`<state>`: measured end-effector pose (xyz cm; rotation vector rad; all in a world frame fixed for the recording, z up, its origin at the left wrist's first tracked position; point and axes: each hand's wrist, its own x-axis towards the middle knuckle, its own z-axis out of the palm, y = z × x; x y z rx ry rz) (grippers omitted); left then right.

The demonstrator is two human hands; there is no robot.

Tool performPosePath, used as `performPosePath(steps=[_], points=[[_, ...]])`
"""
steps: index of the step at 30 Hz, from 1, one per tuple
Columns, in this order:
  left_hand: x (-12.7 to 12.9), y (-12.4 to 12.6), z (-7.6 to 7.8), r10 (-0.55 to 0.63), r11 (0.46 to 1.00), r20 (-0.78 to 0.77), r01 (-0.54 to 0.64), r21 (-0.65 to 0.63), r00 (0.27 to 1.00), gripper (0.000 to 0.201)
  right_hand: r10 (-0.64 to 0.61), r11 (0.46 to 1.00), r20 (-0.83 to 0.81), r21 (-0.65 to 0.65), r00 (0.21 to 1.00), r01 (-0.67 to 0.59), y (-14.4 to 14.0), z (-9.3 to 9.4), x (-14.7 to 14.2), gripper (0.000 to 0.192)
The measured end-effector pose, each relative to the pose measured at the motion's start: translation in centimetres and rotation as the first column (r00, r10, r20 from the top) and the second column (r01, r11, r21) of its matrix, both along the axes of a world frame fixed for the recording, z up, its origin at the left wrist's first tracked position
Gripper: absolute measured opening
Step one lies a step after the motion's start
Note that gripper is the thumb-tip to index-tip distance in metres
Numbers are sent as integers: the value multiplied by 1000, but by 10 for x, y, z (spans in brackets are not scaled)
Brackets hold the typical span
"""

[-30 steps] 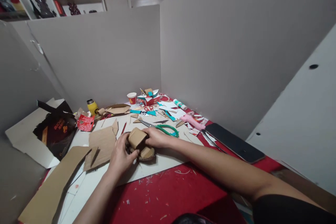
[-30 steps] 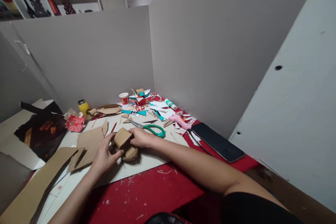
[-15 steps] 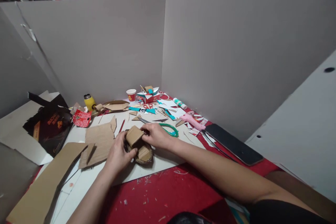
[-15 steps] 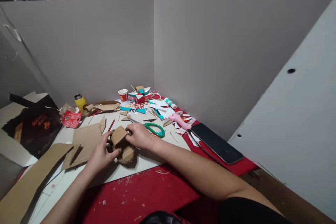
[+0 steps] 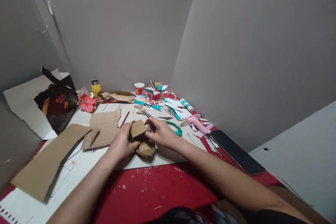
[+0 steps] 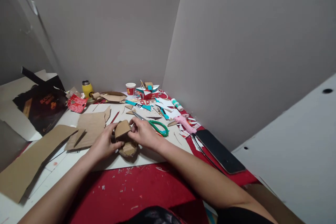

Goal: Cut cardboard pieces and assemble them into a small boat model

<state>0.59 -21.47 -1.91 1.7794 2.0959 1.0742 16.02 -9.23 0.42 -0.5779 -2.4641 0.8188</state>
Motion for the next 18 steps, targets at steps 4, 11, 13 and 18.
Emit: performPosePath(steps=[4, 11, 13, 18], points=[[3, -1, 0, -17, 1000, -1, 17, 1, 1000, 60, 11, 1000, 73, 27, 997, -13, -3, -2, 2, 21], [10, 0, -3, -26, 1000, -16, 26, 6, 1000, 64, -23, 995, 209, 103, 978, 1, 7, -8, 5, 23], [11, 0, -4, -31, 999, -17, 31, 11, 999, 62, -29, 992, 227, 126, 973, 0, 7, -8, 6, 24], [13, 0, -3, -46, 999, -9, 46, 8, 999, 57, -22, 987, 275, 158, 961, -22, 8, -11, 7, 24]])
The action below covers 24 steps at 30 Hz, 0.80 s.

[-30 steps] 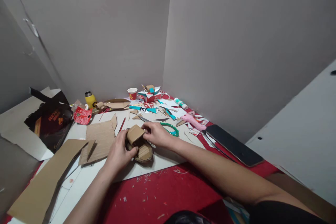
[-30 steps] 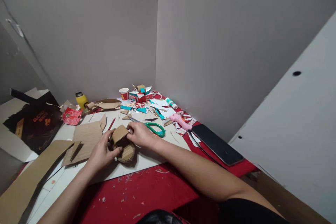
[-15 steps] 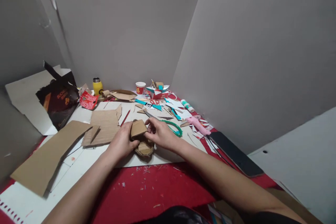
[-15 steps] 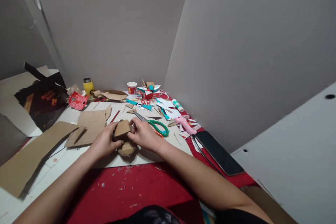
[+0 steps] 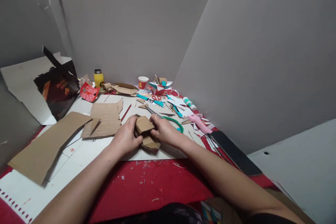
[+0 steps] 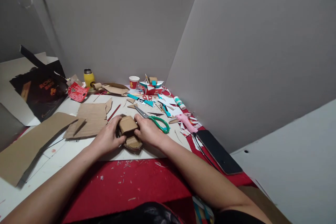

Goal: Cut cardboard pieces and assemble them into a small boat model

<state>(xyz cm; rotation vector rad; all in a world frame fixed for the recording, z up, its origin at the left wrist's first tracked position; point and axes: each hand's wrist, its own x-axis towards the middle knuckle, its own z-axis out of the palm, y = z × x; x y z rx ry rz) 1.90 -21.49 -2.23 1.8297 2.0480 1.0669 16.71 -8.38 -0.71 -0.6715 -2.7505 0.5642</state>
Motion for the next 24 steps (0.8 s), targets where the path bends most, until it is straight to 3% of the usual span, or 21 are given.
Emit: performPosePath(steps=[12, 18, 24], points=[[-6, -6, 13, -19, 998, 150, 27, -49, 988, 50, 24, 999, 68, -37, 997, -21, 9, -2, -2, 20], [-23, -2, 8, -58, 982, 401, 123, -140, 914, 37, 3, 998, 72, -69, 997, 2, 12, -3, -4, 15], [-23, 4, 7, -99, 966, 466, 197, -166, 879, 33, -8, 997, 107, -78, 994, 16, 12, 8, -2, 24]])
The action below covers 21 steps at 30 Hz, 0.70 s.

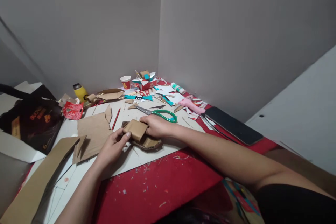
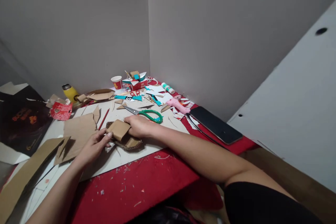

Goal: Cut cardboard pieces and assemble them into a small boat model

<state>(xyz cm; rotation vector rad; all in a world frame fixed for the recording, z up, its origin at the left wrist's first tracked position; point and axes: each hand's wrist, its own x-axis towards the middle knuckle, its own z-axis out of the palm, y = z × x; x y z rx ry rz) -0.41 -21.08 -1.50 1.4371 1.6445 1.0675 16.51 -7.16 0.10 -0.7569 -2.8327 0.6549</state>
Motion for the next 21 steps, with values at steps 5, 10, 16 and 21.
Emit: performPosePath(steps=[5, 10, 16, 21], points=[[-4, -3, 2, -64, 996, 11, 64, -56, 998, 31, 19, 1000, 23, 1, 1000, -19, 2, 9, 3, 27], [-10, -4, -6, -41, 990, 14, 42, -132, 999, 36, 49, 999, 36, -3, 998, -49, 7, 7, 6, 29], [-5, -3, -5, -21, 996, -97, 12, -90, 995, 27, 90, 996, 20, 20, 996, -90, 11, 5, 8, 26], [7, -3, 2, -39, 999, -115, 37, -21, 993, 20, 136, 990, -26, 52, 990, -134, 15, 11, 13, 24]])
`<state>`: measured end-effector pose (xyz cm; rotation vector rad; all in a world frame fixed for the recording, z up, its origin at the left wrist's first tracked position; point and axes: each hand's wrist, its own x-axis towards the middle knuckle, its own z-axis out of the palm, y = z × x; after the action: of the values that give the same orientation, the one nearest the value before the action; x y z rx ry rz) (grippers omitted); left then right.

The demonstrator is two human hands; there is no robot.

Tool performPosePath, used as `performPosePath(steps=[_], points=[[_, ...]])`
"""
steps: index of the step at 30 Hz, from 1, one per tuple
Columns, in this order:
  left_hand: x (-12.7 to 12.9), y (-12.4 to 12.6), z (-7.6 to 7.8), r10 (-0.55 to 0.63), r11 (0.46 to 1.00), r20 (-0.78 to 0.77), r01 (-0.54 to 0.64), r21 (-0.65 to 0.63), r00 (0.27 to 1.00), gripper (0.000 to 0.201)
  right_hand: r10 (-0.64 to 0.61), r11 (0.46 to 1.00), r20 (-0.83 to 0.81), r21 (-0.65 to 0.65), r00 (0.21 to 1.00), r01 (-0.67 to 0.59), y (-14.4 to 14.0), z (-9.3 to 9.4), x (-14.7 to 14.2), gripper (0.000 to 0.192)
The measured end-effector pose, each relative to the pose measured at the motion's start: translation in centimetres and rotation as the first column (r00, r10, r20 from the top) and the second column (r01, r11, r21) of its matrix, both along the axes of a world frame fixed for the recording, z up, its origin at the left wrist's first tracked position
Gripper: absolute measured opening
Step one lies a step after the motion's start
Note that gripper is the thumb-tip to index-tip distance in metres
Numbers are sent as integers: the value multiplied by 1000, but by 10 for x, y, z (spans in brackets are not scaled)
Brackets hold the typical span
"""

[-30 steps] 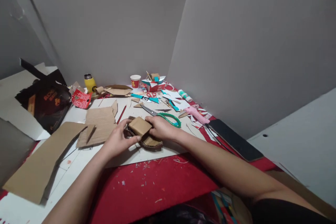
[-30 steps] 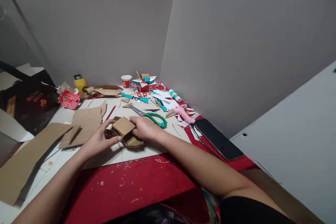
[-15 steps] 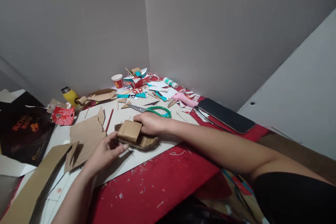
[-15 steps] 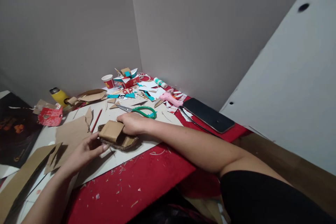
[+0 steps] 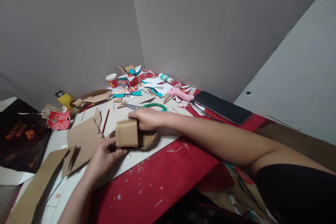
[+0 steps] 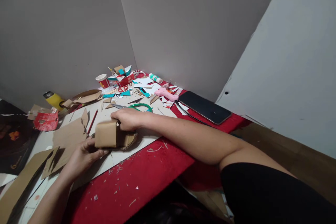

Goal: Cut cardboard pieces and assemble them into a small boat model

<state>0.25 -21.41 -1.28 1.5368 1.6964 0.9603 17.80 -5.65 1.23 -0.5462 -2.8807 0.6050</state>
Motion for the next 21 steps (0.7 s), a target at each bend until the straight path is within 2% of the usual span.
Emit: performPosePath(steps=[3, 6, 9, 11, 13, 15, 17, 21], points=[[5, 0, 3, -17, 1000, 39, 17, -7, 999, 21, 55, 998, -21, -2, 998, -55, 3, 7, 6, 24], [8, 0, 5, -10, 1000, 45, 10, -10, 999, 19, 58, 998, 2, 32, 998, -58, 4, 12, 13, 23], [8, 0, 6, 2, 1000, 43, -1, -18, 999, 20, 89, 988, -77, 133, 993, -78, 4, 14, 16, 48], [8, -1, 6, 13, 1000, 29, -13, -23, 999, 21, 172, 960, -151, 248, 974, -131, 1, 15, 15, 56], [7, -1, 5, 26, 999, 10, -25, -31, 1000, 22, 255, 912, -162, 368, 953, -182, -1, 15, 13, 42], [5, -1, 4, 44, 998, -17, -45, -51, 999, 24, 288, 888, -154, 413, 945, -203, -3, 15, 11, 27], [2, -1, 1, 61, 995, -43, -64, -74, 997, 27, 269, 911, -168, 365, 948, -193, -3, 14, 10, 23], [-5, -1, -5, 67, 995, -48, -70, -74, 997, 31, 182, 976, -255, 165, 950, -143, 5, 9, 8, 26]])
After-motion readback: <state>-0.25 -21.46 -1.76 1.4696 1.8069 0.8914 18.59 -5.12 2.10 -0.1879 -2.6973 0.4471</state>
